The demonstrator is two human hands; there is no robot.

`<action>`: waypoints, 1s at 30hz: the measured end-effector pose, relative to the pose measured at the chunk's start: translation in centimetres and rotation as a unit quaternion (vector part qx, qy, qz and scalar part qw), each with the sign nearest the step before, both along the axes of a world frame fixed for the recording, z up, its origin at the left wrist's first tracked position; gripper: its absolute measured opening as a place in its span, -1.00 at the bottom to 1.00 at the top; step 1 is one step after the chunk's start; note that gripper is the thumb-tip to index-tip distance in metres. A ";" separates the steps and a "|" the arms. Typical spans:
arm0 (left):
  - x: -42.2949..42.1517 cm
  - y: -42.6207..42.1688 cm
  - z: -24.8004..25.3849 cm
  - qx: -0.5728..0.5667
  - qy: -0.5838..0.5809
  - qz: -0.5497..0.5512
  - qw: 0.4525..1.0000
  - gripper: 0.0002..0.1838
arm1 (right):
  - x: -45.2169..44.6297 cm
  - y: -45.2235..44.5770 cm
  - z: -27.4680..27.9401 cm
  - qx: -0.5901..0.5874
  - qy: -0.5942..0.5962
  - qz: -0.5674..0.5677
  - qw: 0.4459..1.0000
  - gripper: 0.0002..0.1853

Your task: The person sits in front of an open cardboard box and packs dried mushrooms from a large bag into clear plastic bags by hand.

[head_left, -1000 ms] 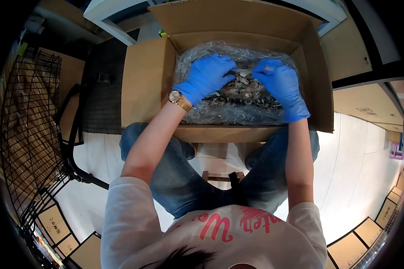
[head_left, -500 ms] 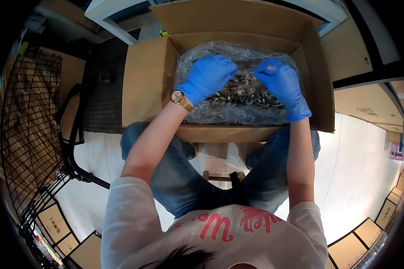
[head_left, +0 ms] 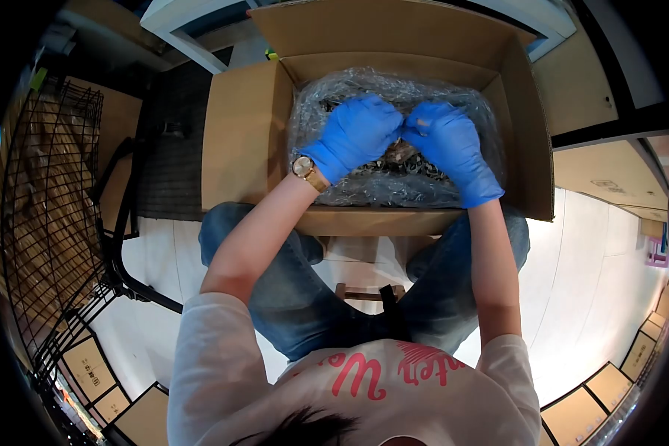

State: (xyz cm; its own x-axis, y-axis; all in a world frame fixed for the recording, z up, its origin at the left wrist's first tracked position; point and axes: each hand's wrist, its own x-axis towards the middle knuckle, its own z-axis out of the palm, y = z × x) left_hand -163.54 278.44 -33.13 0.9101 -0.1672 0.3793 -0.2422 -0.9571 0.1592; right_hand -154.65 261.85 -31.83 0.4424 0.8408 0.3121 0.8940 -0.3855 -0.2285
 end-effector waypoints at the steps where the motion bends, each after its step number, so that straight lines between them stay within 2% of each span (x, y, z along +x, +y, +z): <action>1: 0.1 0.0 -0.3 -0.010 -0.003 -0.006 1.000 -0.87 | -0.2 0.1 0.0 -0.026 -0.012 -0.005 1.000 -0.86; 6: 0.3 0.7 0.2 -0.031 0.018 0.010 0.999 -0.85 | 0.5 -0.8 -0.1 -0.007 0.046 -0.021 0.999 -0.87; 7: 0.3 0.6 0.4 0.001 0.031 0.005 1.000 -0.85 | 0.6 -0.9 -0.1 0.012 0.069 -0.026 0.997 -0.87; 8: 0.2 0.6 0.4 0.033 0.044 0.001 0.998 -0.84 | 0.6 -0.9 0.0 0.012 0.069 -0.025 0.997 -0.87; 12: 0.0 0.5 -0.2 0.023 0.030 -0.011 0.999 -0.86 | 0.8 -1.0 0.1 -0.028 0.042 -0.006 0.999 -0.88; 14: 0.1 0.9 0.2 -0.027 0.029 -0.001 0.999 -0.88 | 1.1 -1.4 0.0 -0.036 0.035 -0.004 0.999 -0.88; 16: 0.0 1.2 0.4 -0.022 0.041 0.012 0.999 -0.88 | 1.5 -1.9 0.4 0.006 0.128 -0.057 0.990 -0.88; 19: 0.1 0.8 0.0 -0.003 0.045 0.019 0.999 -0.88 | 0.5 -1.1 1.2 -0.009 0.067 -0.038 0.997 -0.88; 22: 0.2 0.6 -0.7 -0.005 0.049 0.002 0.999 -0.88 | 0.7 -0.5 -1.7 -0.016 0.007 0.006 1.000 -0.91; 24: 0.1 0.8 -0.3 -0.020 0.059 -0.004 0.998 -0.88 | 0.9 -1.0 -1.1 -0.047 0.035 -0.010 0.998 -0.88; 27: 0.0 1.4 0.4 -0.033 0.042 0.014 0.999 -0.88 | 1.6 -1.9 -0.3 0.019 0.091 -0.044 0.995 -0.89; 30: 0.0 0.9 0.3 -0.015 0.067 0.039 0.997 -0.86 | 1.2 -1.4 -0.1 -0.011 0.047 -0.033 0.998 -0.88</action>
